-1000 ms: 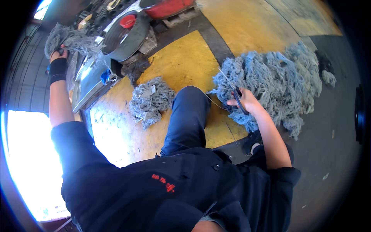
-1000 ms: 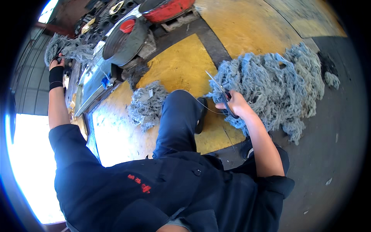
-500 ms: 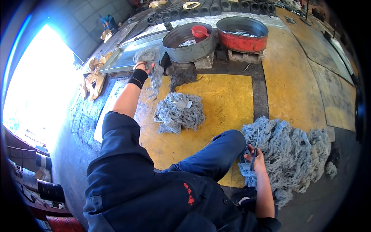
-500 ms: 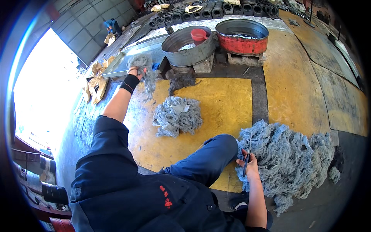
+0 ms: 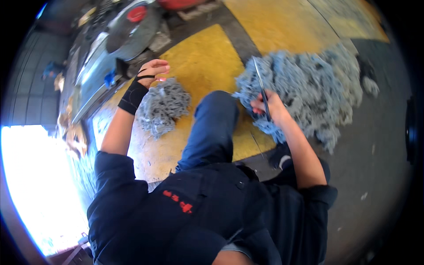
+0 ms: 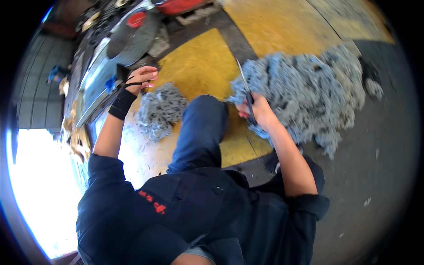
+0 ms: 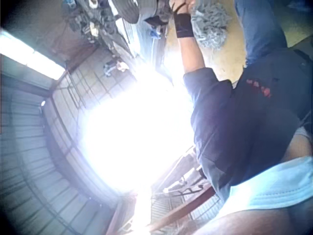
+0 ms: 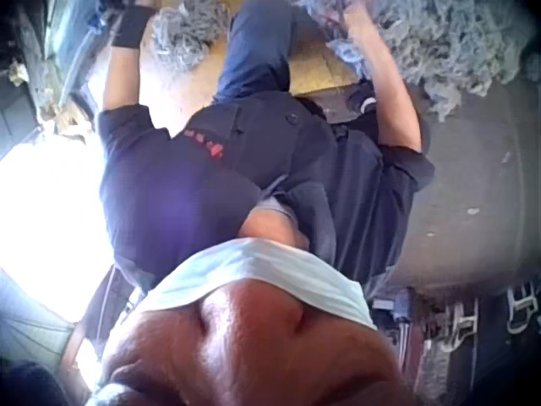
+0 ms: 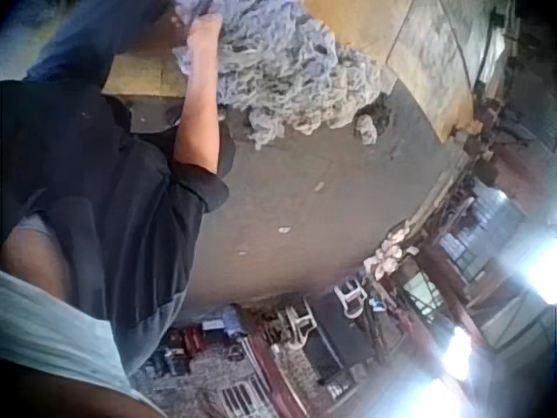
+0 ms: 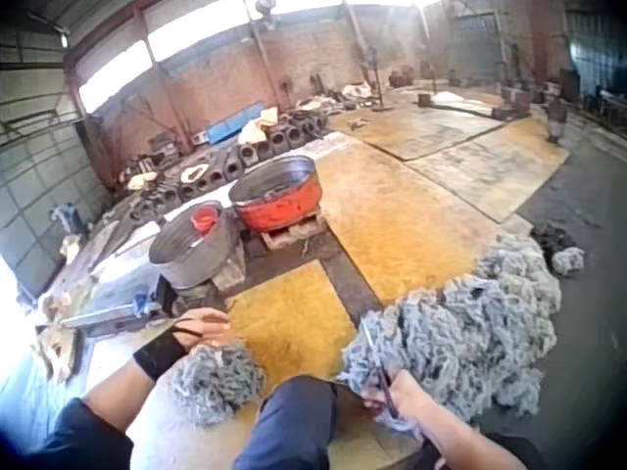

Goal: The person uses scissors to cut and separate sections of a large pile of tangled grey-blue fibrous mesh material on a fabrication floor.

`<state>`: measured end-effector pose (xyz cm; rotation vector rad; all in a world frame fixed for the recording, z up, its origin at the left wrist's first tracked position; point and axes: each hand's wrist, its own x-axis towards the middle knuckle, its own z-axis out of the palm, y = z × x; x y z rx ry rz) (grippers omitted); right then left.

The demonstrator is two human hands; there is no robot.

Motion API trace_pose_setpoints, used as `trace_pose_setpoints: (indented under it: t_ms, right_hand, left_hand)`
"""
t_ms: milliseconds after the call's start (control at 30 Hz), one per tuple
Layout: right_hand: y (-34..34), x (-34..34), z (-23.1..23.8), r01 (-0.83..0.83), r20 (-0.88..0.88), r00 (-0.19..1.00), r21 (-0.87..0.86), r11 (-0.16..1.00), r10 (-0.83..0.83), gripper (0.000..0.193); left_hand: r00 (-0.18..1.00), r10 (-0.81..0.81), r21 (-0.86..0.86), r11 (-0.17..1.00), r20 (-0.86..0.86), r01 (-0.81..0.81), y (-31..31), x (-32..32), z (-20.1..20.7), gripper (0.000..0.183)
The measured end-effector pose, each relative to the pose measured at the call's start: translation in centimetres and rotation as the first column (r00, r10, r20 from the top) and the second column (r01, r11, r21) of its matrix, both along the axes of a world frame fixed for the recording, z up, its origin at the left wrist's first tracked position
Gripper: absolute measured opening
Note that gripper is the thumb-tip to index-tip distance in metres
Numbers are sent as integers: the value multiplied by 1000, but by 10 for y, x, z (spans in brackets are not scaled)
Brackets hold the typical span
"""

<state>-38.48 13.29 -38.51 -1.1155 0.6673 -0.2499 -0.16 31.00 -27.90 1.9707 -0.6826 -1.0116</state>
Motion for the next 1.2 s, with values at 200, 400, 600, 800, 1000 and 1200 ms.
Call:
trace_pose_setpoints:
  t_ms: [200, 400, 600, 800, 1000, 1200]
  right_hand:
    - [-30, -26, 45, 131, 102, 986, 2, 991, -131, 26]
    - [-72, -79, 56, 397, 89, 918, -205, 895, -387, 23]
    - [-119, -154, 55, 642, 35, 584, -630, 436, -811, 27]
    - [-124, -192, 69, 533, 17, 313, -831, 161, -950, 39]
    - [-120, -206, 97, 532, 41, 38, -847, -14, -998, 23]
    - [-124, -207, 97, 513, 98, 42, -856, -63, -994, 18]
  left_hand:
    - [617, -732, 67, 658, 288, 750, -96, -153, -6, 66]
    - [434, -890, 64, 429, -137, 901, -144, -185, -11, 32]
    - [745, -629, -148, 777, -224, 612, -197, -158, 0, 21]
    - [839, -544, -105, 834, 10, 542, -293, -178, -54, 23]
    - [324, -737, 313, 582, 593, 751, -292, -256, -180, 23]
    - [623, -581, 134, 778, 523, 614, -259, -341, -248, 29]
